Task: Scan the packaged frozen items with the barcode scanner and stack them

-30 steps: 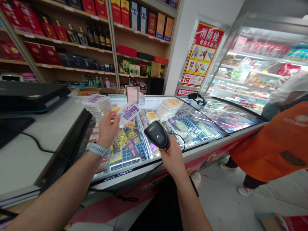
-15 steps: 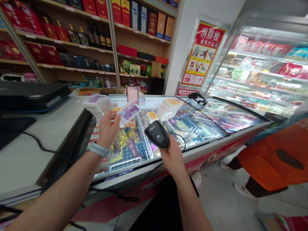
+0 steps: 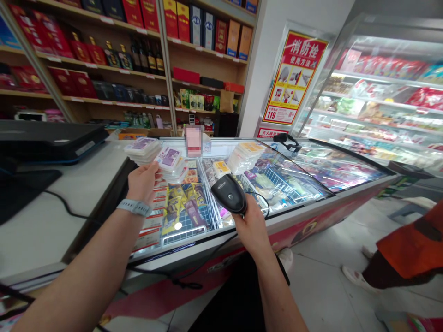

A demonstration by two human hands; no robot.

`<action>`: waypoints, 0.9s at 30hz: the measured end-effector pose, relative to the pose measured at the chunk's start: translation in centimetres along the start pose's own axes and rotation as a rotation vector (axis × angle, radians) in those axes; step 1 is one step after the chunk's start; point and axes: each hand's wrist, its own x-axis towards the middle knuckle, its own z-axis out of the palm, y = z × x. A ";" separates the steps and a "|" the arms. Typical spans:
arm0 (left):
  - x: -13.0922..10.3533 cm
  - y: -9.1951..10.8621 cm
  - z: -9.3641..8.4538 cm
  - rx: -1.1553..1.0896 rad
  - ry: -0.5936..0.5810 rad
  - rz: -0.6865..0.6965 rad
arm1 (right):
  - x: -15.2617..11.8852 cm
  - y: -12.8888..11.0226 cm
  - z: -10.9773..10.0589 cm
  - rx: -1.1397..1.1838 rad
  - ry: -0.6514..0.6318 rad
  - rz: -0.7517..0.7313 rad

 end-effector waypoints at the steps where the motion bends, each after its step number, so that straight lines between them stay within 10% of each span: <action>1: 0.1 0.0 0.0 -0.009 0.006 -0.033 | 0.0 0.0 0.0 -0.001 0.003 0.000; 27: 0.1 -2.0 1.5 0.075 -0.100 -0.280 | -0.3 0.0 -0.9 0.062 0.056 0.016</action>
